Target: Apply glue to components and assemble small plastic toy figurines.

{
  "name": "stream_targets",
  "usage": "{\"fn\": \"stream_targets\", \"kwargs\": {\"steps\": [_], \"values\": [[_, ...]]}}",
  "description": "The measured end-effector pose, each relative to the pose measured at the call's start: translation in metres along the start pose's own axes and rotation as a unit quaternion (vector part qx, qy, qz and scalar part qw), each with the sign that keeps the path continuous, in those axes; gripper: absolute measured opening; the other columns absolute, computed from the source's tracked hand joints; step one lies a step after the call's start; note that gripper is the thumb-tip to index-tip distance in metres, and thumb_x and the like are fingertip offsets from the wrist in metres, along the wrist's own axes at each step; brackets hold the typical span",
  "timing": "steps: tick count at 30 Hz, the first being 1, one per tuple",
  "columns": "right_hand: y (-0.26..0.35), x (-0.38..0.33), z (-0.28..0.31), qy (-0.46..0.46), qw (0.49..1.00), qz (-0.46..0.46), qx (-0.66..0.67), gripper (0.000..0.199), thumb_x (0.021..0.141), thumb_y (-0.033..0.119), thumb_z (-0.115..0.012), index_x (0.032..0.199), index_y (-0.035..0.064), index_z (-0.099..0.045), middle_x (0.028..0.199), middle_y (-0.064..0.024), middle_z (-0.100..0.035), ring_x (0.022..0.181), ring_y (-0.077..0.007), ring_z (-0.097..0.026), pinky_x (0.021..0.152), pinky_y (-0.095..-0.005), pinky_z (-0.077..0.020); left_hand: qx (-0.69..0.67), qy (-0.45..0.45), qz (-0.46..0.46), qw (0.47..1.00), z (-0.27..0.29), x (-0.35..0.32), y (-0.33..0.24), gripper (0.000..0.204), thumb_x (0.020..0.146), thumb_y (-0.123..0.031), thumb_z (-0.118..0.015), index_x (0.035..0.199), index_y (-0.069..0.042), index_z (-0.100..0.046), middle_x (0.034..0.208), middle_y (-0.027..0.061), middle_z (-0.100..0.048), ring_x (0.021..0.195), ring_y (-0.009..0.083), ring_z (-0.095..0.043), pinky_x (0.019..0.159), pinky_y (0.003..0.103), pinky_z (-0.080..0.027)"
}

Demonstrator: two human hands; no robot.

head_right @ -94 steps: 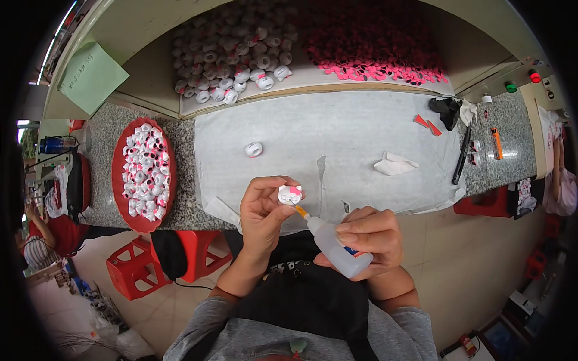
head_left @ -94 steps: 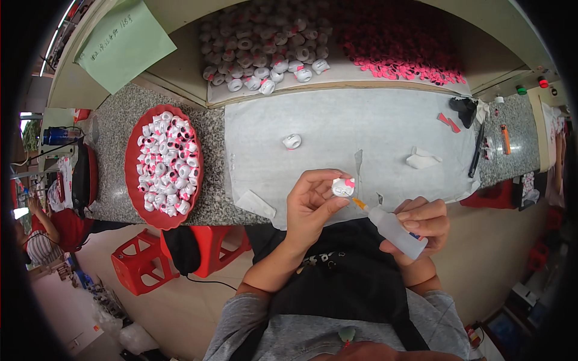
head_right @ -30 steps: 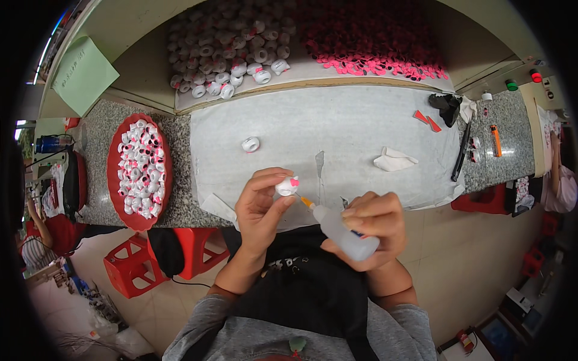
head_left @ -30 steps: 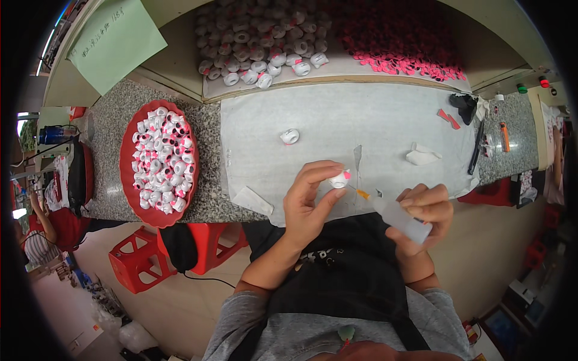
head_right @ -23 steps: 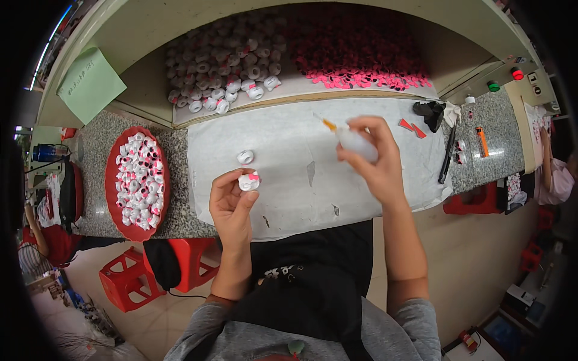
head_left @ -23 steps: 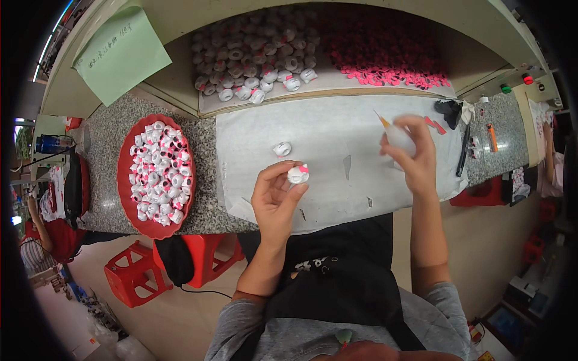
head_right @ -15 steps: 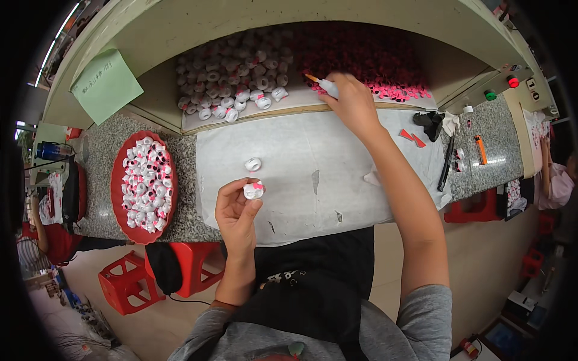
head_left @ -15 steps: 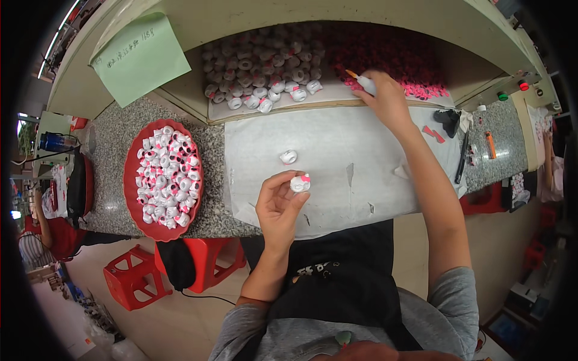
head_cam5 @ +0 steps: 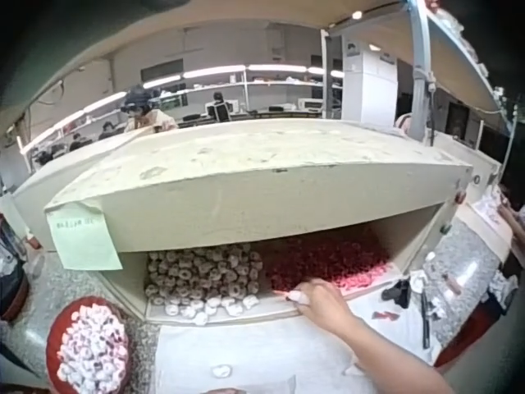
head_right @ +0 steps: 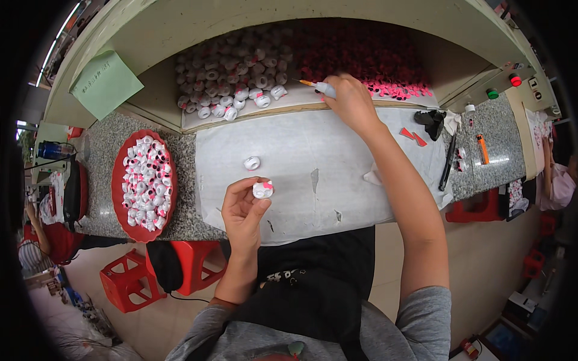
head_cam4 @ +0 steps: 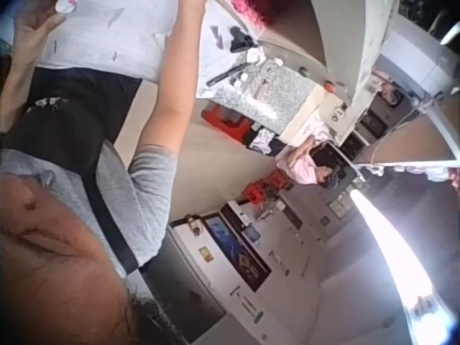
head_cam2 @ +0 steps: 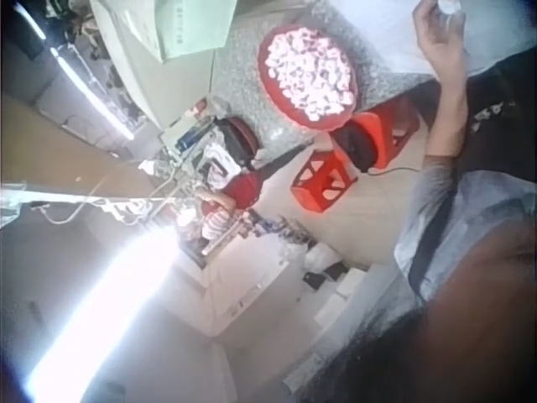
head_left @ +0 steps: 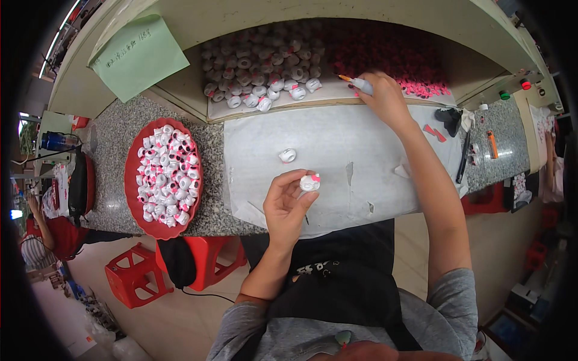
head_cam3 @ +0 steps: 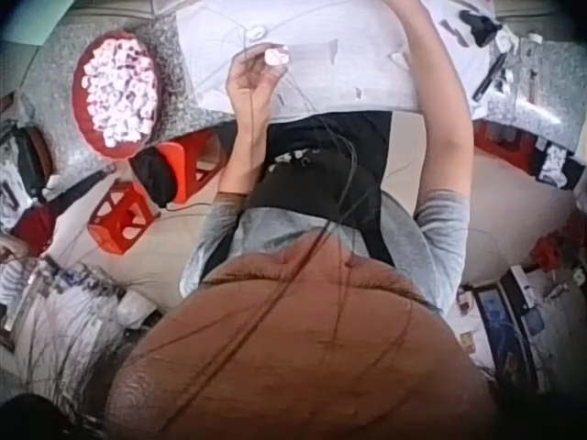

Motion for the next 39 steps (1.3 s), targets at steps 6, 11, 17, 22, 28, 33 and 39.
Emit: {"fn": "stream_targets", "kwargs": {"steps": [6,11,17,22,28,33,39], "values": [[0.012,-0.004,0.017,-0.004,0.995,-0.033,0.089,0.011,0.068,0.008,-0.058,0.075,0.0010,-0.054,0.071,-0.0108,-0.054,0.063,-0.0228,-0.052,0.056,-0.0303,-0.0389,0.006,0.005,0.000,1.000,-0.003,-0.002,0.000,0.032,0.069,0.006,-0.055,0.098,0.001,-0.043,0.095,0.0131,-0.051,0.085,0.0159,-0.051,0.075,0.025,-0.039],[0.059,-0.068,0.047,0.060,0.889,-0.109,0.440,0.005,0.068,0.000,-0.056,0.073,-0.0003,-0.053,0.069,-0.0036,-0.054,0.056,-0.0067,-0.046,0.047,-0.0197,-0.0363,-0.002,0.018,0.001,1.000,-0.003,-0.003,0.001,0.033,0.068,0.009,-0.054,0.098,0.001,-0.043,0.097,0.0139,-0.050,0.087,0.0159,-0.050,0.075,0.024,-0.040],[0.082,-0.126,0.032,0.064,0.791,-0.169,0.585,0.009,0.064,-0.006,-0.057,0.071,-0.0023,-0.052,0.070,-0.0098,-0.054,0.058,-0.0113,-0.050,0.049,-0.0200,-0.0393,0.032,0.042,-0.010,0.999,-0.015,-0.007,0.006,0.032,0.069,0.010,-0.053,0.098,0.002,-0.042,0.099,0.0157,-0.048,0.091,0.0191,-0.049,0.078,0.027,-0.040],[0.087,-0.134,0.026,0.104,0.743,-0.199,0.630,0.009,0.065,-0.005,-0.057,0.071,-0.0022,-0.052,0.069,-0.0106,-0.054,0.059,-0.0129,-0.050,0.050,-0.0211,-0.0404,0.141,0.076,-0.083,0.983,-0.016,-0.009,0.008,0.028,0.070,0.008,-0.053,0.096,0.002,-0.044,0.099,0.0168,-0.047,0.092,0.0209,-0.049,0.079,0.029,-0.042],[0.089,-0.139,0.019,0.084,0.726,-0.210,0.649,0.007,0.068,0.001,-0.059,0.073,-0.0006,-0.055,0.068,-0.0041,-0.054,0.057,-0.0073,-0.048,0.051,-0.0189,-0.0382,0.246,0.082,-0.128,0.957,-0.019,-0.011,0.004,0.026,0.069,0.009,-0.053,0.094,0.002,-0.048,0.099,0.0164,-0.048,0.091,0.0207,-0.049,0.075,0.027,-0.043],[0.087,-0.140,0.014,0.073,0.730,-0.217,0.644,0.008,0.066,-0.004,-0.058,0.071,-0.0015,-0.051,0.073,-0.0093,-0.053,0.060,-0.0114,-0.048,0.050,-0.0216,-0.0395,0.270,0.089,-0.141,0.948,-0.019,-0.011,0.002,0.027,0.068,0.009,-0.054,0.093,0.002,-0.049,0.099,0.0159,-0.049,0.091,0.0206,-0.050,0.075,0.027,-0.043],[0.091,-0.145,0.010,0.039,0.762,-0.187,0.618,0.017,0.064,-0.004,-0.060,0.077,0.0003,-0.050,0.072,-0.0075,-0.052,0.061,-0.0103,-0.047,0.053,-0.0200,-0.0382,0.085,0.076,-0.067,0.991,-0.016,-0.014,0.004,0.025,0.068,0.005,-0.057,0.091,0.001,-0.052,0.099,0.0152,-0.050,0.090,0.0212,-0.051,0.077,0.029,-0.042]]}}
Point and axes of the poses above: each hand's wrist, its own x-axis towards the middle knuckle, its own z-axis out of the back of the hand, y = z × x, the point moved 2 cm from there along x, towards the middle knuckle
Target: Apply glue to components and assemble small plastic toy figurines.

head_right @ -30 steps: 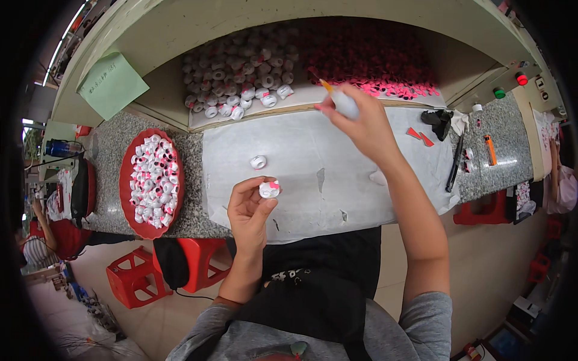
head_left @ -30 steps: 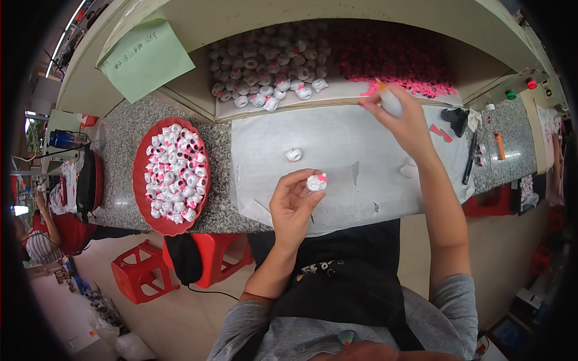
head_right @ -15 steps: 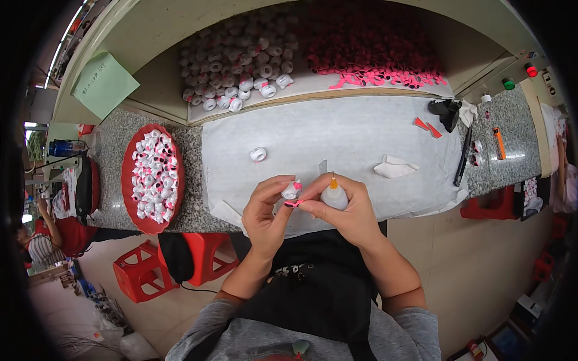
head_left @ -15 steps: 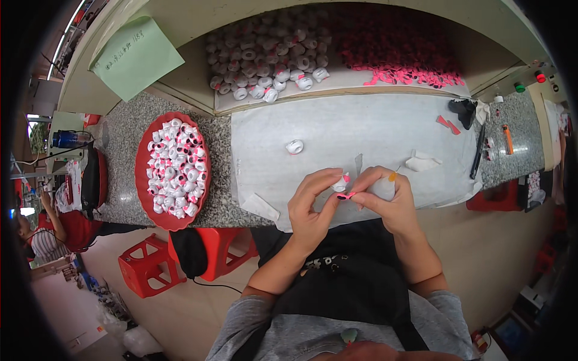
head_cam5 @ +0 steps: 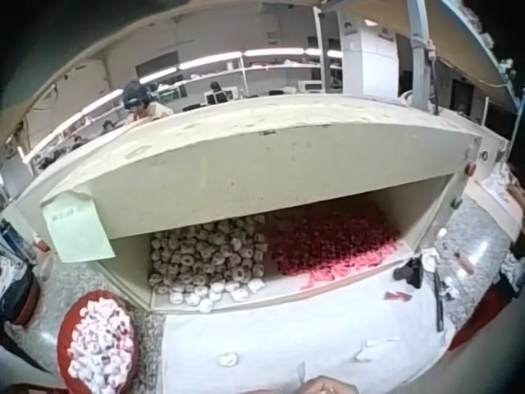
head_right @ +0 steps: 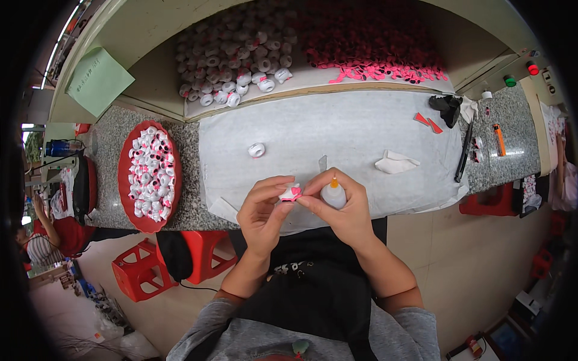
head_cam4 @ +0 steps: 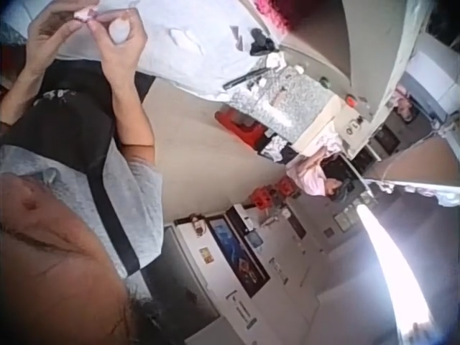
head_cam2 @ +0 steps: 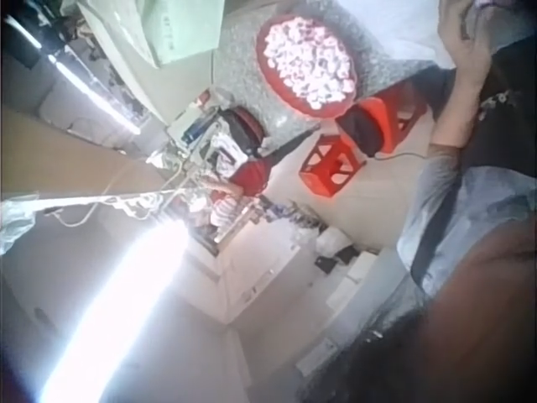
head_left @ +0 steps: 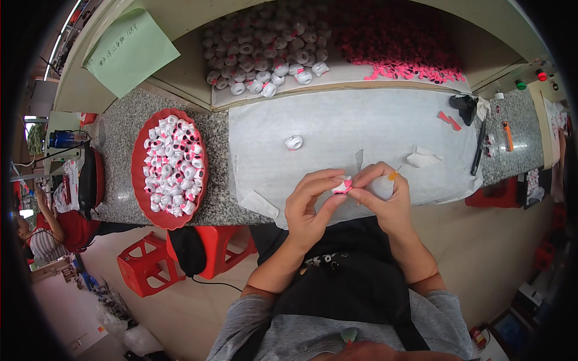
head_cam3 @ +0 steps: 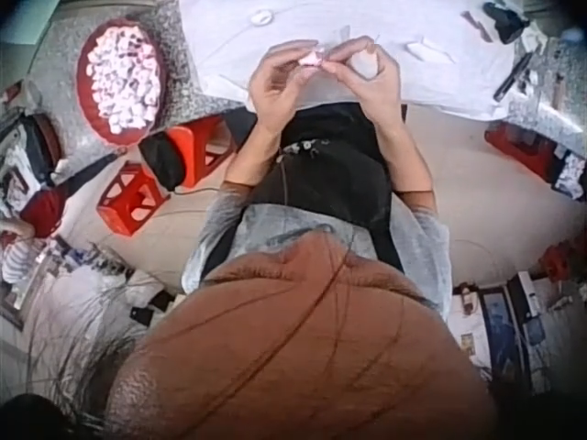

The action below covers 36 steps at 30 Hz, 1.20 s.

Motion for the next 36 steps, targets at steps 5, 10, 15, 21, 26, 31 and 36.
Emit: {"fn": "stream_targets", "kwargs": {"steps": [5,10,15,21,26,31,36], "values": [[0.004,0.002,0.000,0.011,0.996,0.082,-0.018,0.030,0.060,-0.004,-0.063,0.086,0.0011,-0.047,0.071,-0.0055,-0.051,0.063,-0.0086,-0.046,0.055,-0.0183,-0.0367,-0.135,0.018,0.081,0.987,0.001,0.000,-0.005,0.028,0.069,0.006,-0.054,0.096,0.000,-0.049,0.102,0.0149,-0.048,0.095,0.0214,-0.048,0.083,0.032,-0.038],[0.011,0.003,-0.004,0.083,0.996,-0.007,-0.009,0.031,0.060,-0.004,-0.063,0.089,-0.0024,-0.051,0.076,-0.0071,-0.053,0.060,-0.0091,-0.049,0.048,-0.0191,-0.0389,-0.077,0.069,0.015,0.995,0.006,0.002,0.000,0.025,0.071,0.002,-0.055,0.095,0.000,-0.050,0.097,0.0136,-0.053,0.097,0.0228,-0.047,0.094,0.041,-0.023],[0.006,0.000,-0.002,0.078,0.996,-0.037,0.029,0.027,0.064,0.002,-0.064,0.090,-0.0007,-0.055,0.079,-0.0033,-0.055,0.067,-0.0072,-0.047,0.058,-0.0194,-0.0390,-0.121,0.060,0.058,0.989,0.003,0.000,0.002,0.022,0.070,-0.001,-0.057,0.092,0.000,-0.052,0.095,0.0126,-0.055,0.096,0.0227,-0.048,0.096,0.043,-0.017],[0.003,-0.003,0.000,0.072,0.996,-0.042,0.032,0.026,0.065,0.004,-0.064,0.089,-0.0012,-0.055,0.077,-0.0047,-0.056,0.061,-0.0060,-0.047,0.052,-0.0181,-0.0386,-0.106,0.055,0.046,0.992,0.002,-0.001,0.006,0.020,0.070,-0.001,-0.057,0.090,0.001,-0.053,0.091,0.0117,-0.056,0.092,0.0218,-0.051,0.095,0.043,-0.020],[0.004,-0.003,-0.001,0.067,0.997,-0.024,0.036,0.026,0.066,0.004,-0.064,0.089,-0.0018,-0.055,0.073,-0.0043,-0.055,0.058,-0.0054,-0.047,0.049,-0.0172,-0.0375,-0.101,0.046,0.042,0.993,0.000,-0.001,0.005,0.019,0.070,-0.001,-0.057,0.088,0.000,-0.054,0.090,0.0110,-0.056,0.091,0.0215,-0.051,0.095,0.043,-0.020],[0.004,-0.003,-0.003,0.070,0.996,-0.023,0.047,0.025,0.066,0.003,-0.064,0.088,-0.0025,-0.055,0.066,-0.0033,-0.054,0.055,-0.0049,-0.046,0.048,-0.0171,-0.0367,-0.074,0.042,0.039,0.996,0.001,-0.001,0.004,0.017,0.070,-0.007,-0.058,0.085,-0.001,-0.051,0.088,0.0147,-0.057,0.090,0.0256,-0.052,0.094,0.046,-0.020],[0.003,-0.003,-0.002,0.074,0.996,-0.021,0.050,0.025,0.066,0.003,-0.064,0.088,-0.0024,-0.054,0.066,-0.0034,-0.054,0.054,-0.0050,-0.046,0.047,-0.0172,-0.0366,-0.070,0.047,0.038,0.996,0.001,-0.001,0.004,0.017,0.071,-0.007,-0.058,0.085,-0.001,-0.051,0.088,0.0147,-0.057,0.090,0.0256,-0.052,0.094,0.046,-0.020]]}}
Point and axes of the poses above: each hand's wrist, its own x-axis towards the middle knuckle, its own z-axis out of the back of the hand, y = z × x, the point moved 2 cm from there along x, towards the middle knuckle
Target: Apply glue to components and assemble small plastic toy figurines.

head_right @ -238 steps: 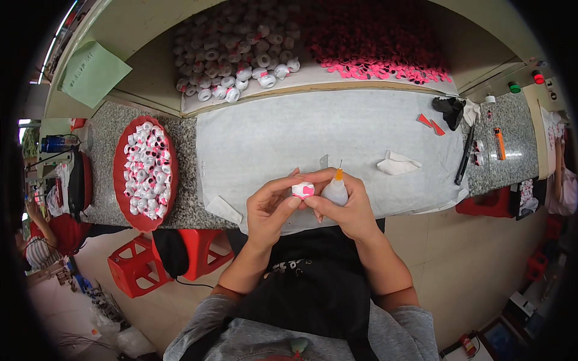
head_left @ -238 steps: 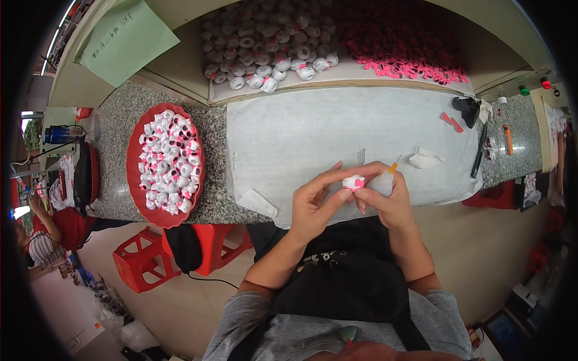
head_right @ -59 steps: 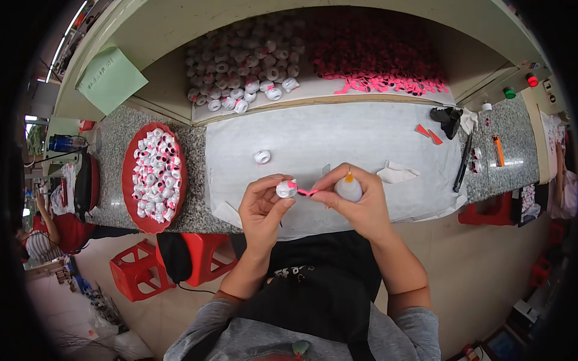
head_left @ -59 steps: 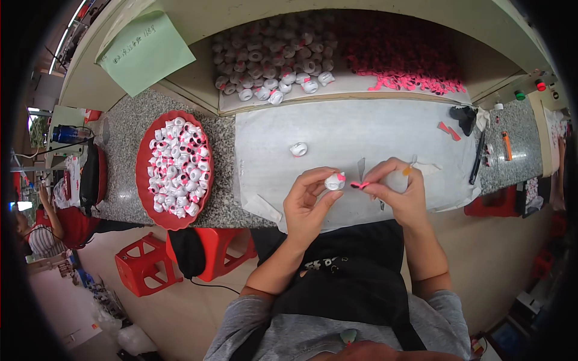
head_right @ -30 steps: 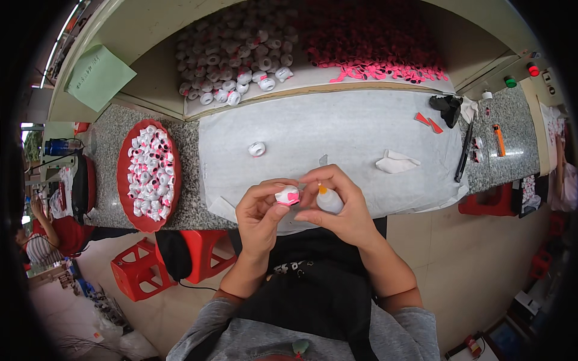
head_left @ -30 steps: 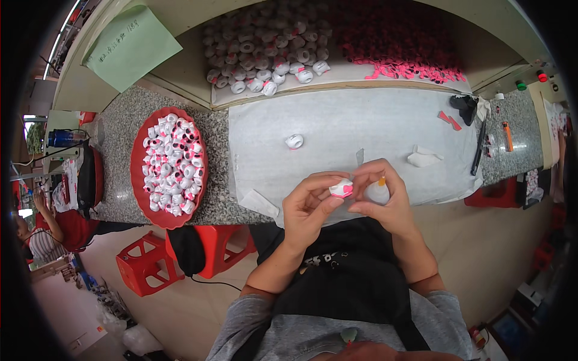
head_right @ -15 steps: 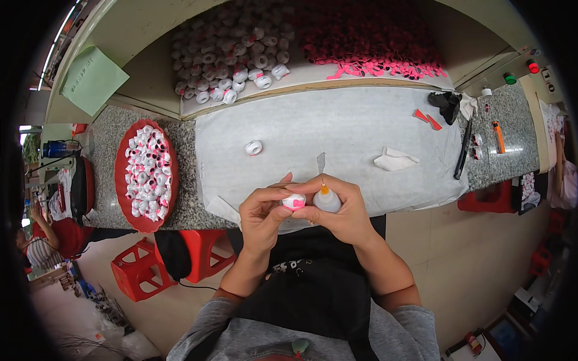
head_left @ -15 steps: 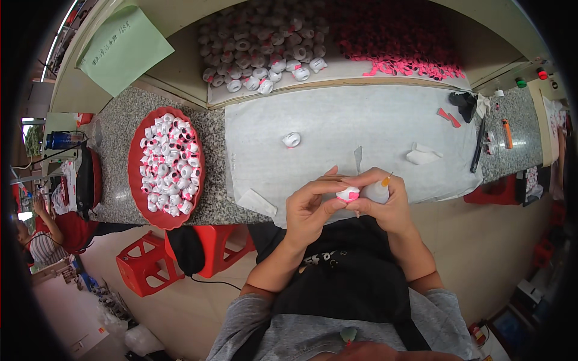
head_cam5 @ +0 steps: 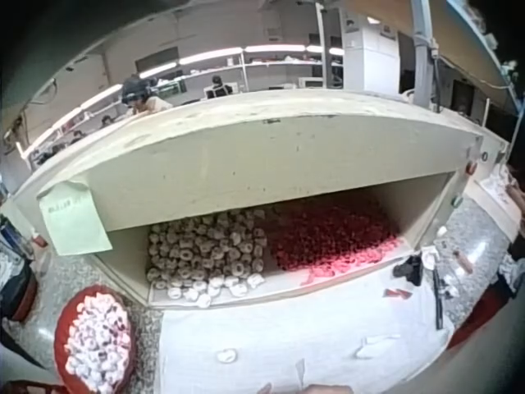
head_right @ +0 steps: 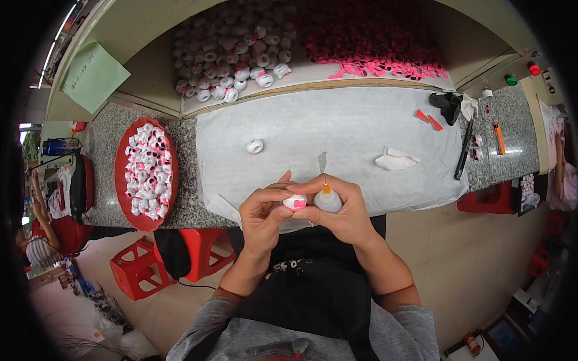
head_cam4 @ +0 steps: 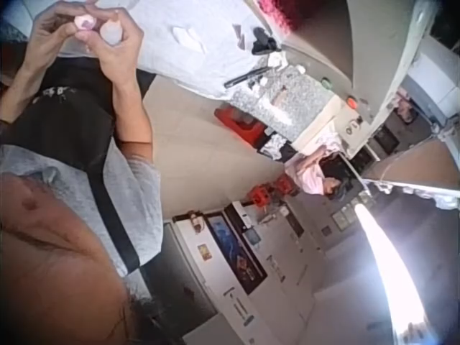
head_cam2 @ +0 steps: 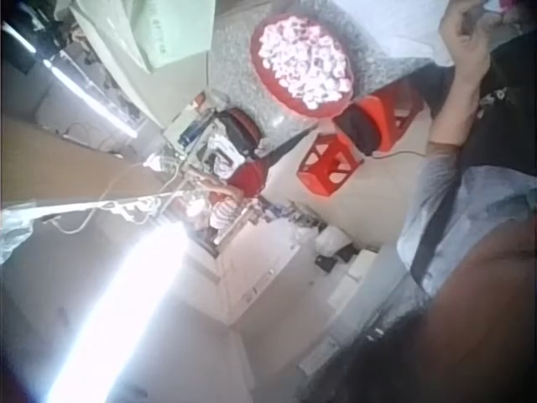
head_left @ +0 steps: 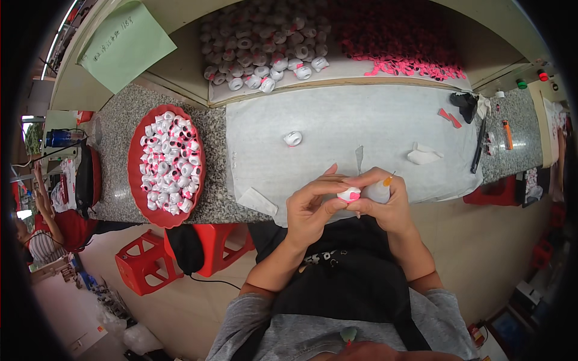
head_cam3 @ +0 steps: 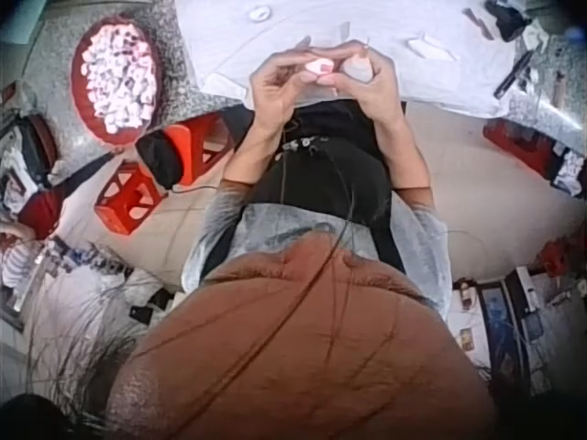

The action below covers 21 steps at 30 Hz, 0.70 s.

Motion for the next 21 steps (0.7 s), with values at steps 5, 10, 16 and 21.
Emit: {"fn": "stream_targets", "kwargs": {"steps": [5,10,16,21], "values": [[-0.0001,0.0009,-0.0006,0.001,1.000,-0.001,0.009,0.025,0.066,0.003,-0.064,0.089,-0.0020,-0.054,0.066,-0.0033,-0.054,0.053,-0.0051,-0.046,0.047,-0.0171,-0.0364,-0.002,-0.005,-0.007,1.000,-0.0005,-0.0004,-0.0002,0.018,0.071,-0.005,-0.057,0.088,0.000,-0.052,0.089,0.0122,-0.056,0.090,0.0224,-0.052,0.094,0.044,-0.021],[-0.0012,0.0028,0.0000,-0.017,1.000,-0.014,-0.007,0.026,0.065,-0.001,-0.061,0.089,-0.0041,-0.052,0.069,-0.0085,-0.054,0.052,-0.0093,-0.049,0.043,-0.0185,-0.0385,-0.032,-0.030,-0.002,0.999,-0.0008,-0.0006,0.0005,0.020,0.071,-0.003,-0.056,0.091,0.001,-0.052,0.092,0.0105,-0.056,0.091,0.0196,-0.051,0.095,0.042,-0.022],[0.0000,0.0028,0.0021,-0.009,1.000,-0.013,-0.021,0.025,0.069,0.001,-0.058,0.093,-0.0006,-0.054,0.065,-0.0006,-0.051,0.053,-0.0034,-0.044,0.046,-0.0155,-0.0340,-0.032,-0.027,0.026,0.999,-0.0030,0.0006,-0.0021,0.024,0.072,0.001,-0.055,0.095,0.002,-0.051,0.092,0.0105,-0.055,0.091,0.0187,-0.051,0.095,0.041,-0.023],[-0.0003,0.0034,0.0028,-0.009,1.000,-0.016,-0.019,0.025,0.068,-0.001,-0.057,0.092,-0.0027,-0.053,0.068,-0.0046,-0.053,0.052,-0.0059,-0.046,0.045,-0.0167,-0.0362,0.001,-0.021,-0.010,1.000,-0.0033,0.0011,-0.0016,0.024,0.070,0.003,-0.054,0.095,0.003,-0.052,0.091,0.0106,-0.056,0.090,0.0180,-0.051,0.095,0.041,-0.023]]}}
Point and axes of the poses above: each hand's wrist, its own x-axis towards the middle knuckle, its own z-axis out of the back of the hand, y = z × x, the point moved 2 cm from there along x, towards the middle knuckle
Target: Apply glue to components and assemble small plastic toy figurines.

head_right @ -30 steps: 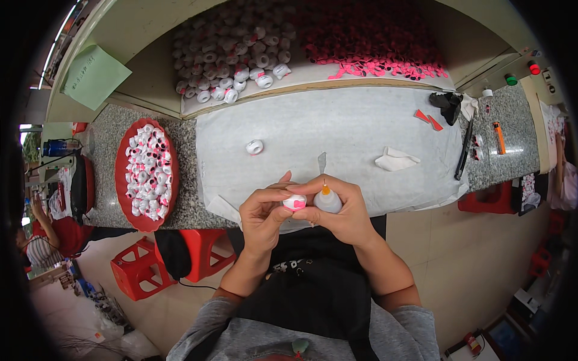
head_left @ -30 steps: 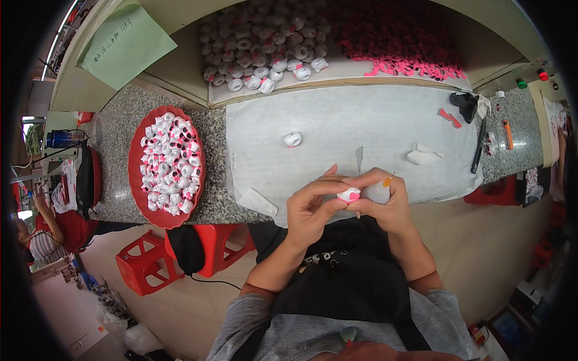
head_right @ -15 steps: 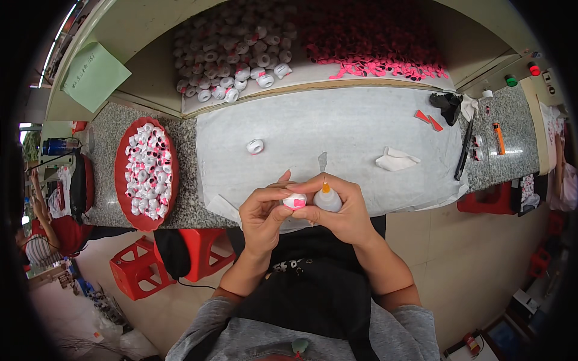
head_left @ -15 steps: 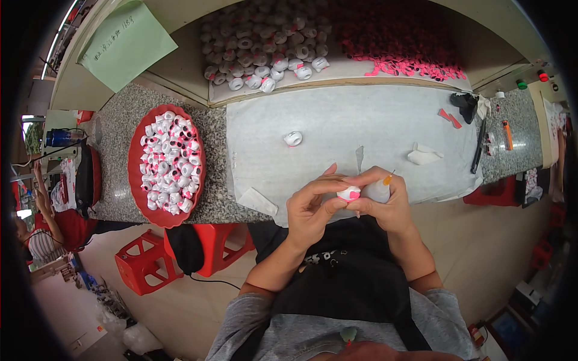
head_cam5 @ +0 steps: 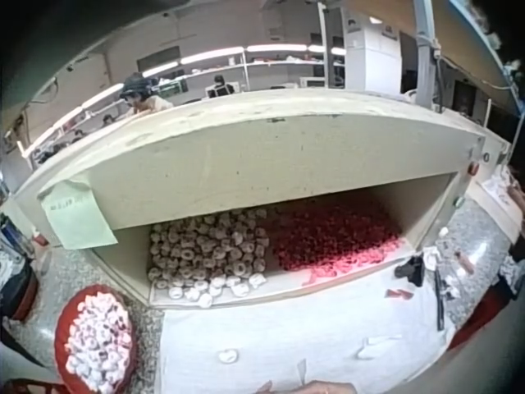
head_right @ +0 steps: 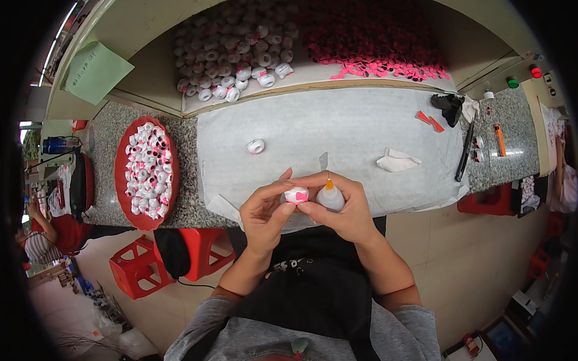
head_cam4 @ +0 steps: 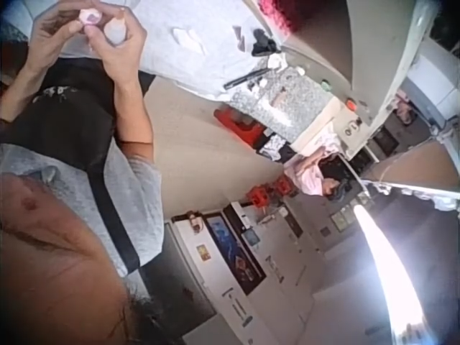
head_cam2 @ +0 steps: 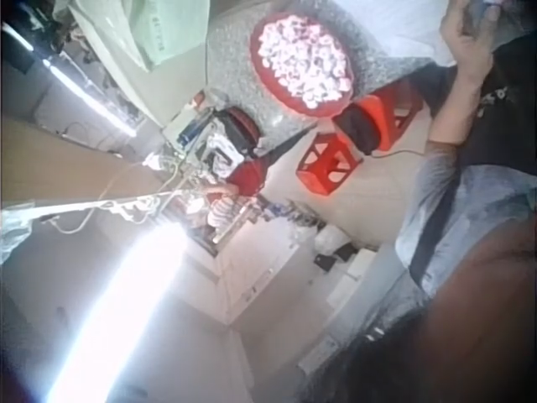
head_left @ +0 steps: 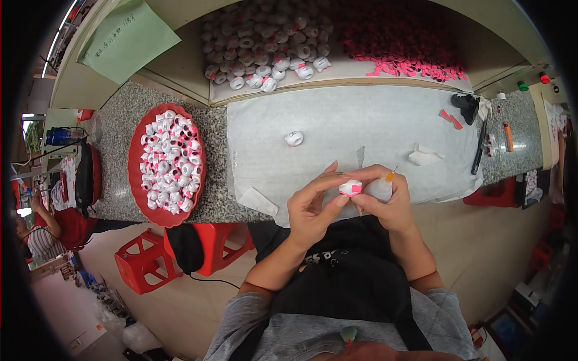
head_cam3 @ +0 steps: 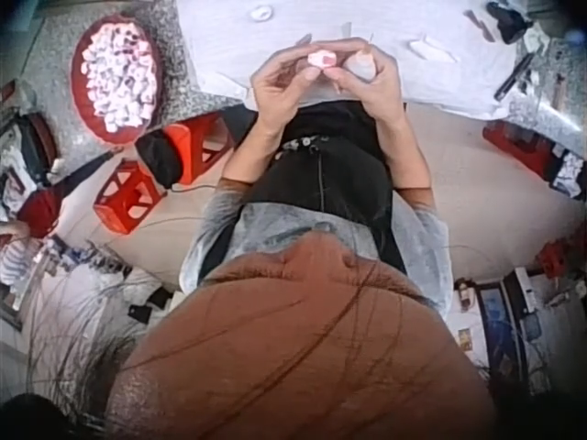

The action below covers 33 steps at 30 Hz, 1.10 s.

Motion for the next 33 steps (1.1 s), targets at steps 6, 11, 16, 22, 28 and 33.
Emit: {"fn": "stream_targets", "kwargs": {"steps": [6,11,16,22,28,33], "values": [[-0.002,0.001,0.000,0.001,1.000,-0.015,0.017,0.024,0.068,0.000,-0.058,0.091,-0.0031,-0.053,0.068,-0.0061,-0.053,0.052,-0.0070,-0.047,0.045,-0.0173,-0.0371,-0.071,-0.020,0.039,0.997,0.001,0.000,0.003,0.024,0.070,0.002,-0.056,0.093,0.001,-0.051,0.089,0.0095,-0.056,0.091,0.0186,-0.050,0.095,0.043,-0.020],[-0.004,-0.002,-0.001,0.037,0.999,0.003,0.037,0.024,0.069,0.002,-0.059,0.092,-0.0017,-0.053,0.066,-0.0038,-0.052,0.053,-0.0059,-0.046,0.046,-0.0164,-0.0358,-0.051,0.039,-0.002,0.998,0.008,-0.001,0.009,0.023,0.068,-0.002,-0.059,0.089,-0.001,-0.050,0.089,0.0107,-0.055,0.090,0.0209,-0.051,0.095,0.044,-0.019],[-0.004,0.003,-0.002,0.044,0.998,-0.033,-0.003,0.027,0.067,0.000,-0.056,0.093,-0.0037,-0.051,0.074,-0.0105,-0.055,0.052,-0.0101,-0.048,0.043,-0.0191,-0.0387,0.042,0.033,0.001,0.999,0.016,0.003,-0.002,0.020,0.067,-0.003,-0.061,0.084,-0.001,-0.051,0.088,0.0115,-0.054,0.088,0.0213,-0.051,0.091,0.040,-0.027],[0.002,0.009,0.012,-0.019,0.998,-0.024,-0.054,0.040,0.069,0.001,-0.051,0.108,-0.0028,-0.041,0.078,-0.0103,-0.054,0.051,-0.0059,-0.043,0.044,-0.0168,-0.0373,0.498,-0.028,-0.017,0.867,0.067,0.043,-0.028,0.029,0.060,0.000,-0.063,0.088,-0.003,-0.056,0.094,0.0101,-0.049,0.088,0.0201,-0.046,0.077,0.029,-0.036],[0.005,0.001,0.016,-0.059,0.997,-0.017,-0.037,0.037,0.068,0.000,-0.050,0.105,-0.0023,-0.042,0.078,-0.0094,-0.053,0.051,-0.0056,-0.040,0.043,-0.0167,-0.0335,0.565,0.040,-0.179,0.805,0.045,0.100,-0.028,0.030,0.061,-0.003,-0.061,0.090,-0.006,-0.055,0.091,0.0090,-0.051,0.088,0.0238,-0.046,0.075,0.031,-0.036],[0.003,-0.004,0.019,-0.069,0.997,-0.004,-0.035,0.039,0.068,0.000,-0.049,0.106,-0.0020,-0.040,0.080,-0.0090,-0.050,0.051,-0.0058,-0.040,0.043,-0.0167,-0.0327,0.679,0.073,-0.306,0.663,0.024,0.164,0.015,0.020,0.059,-0.002,-0.054,0.079,-0.007,-0.057,0.078,0.0089,-0.052,0.079,0.0229,-0.048,0.069,0.033,-0.038]]}}
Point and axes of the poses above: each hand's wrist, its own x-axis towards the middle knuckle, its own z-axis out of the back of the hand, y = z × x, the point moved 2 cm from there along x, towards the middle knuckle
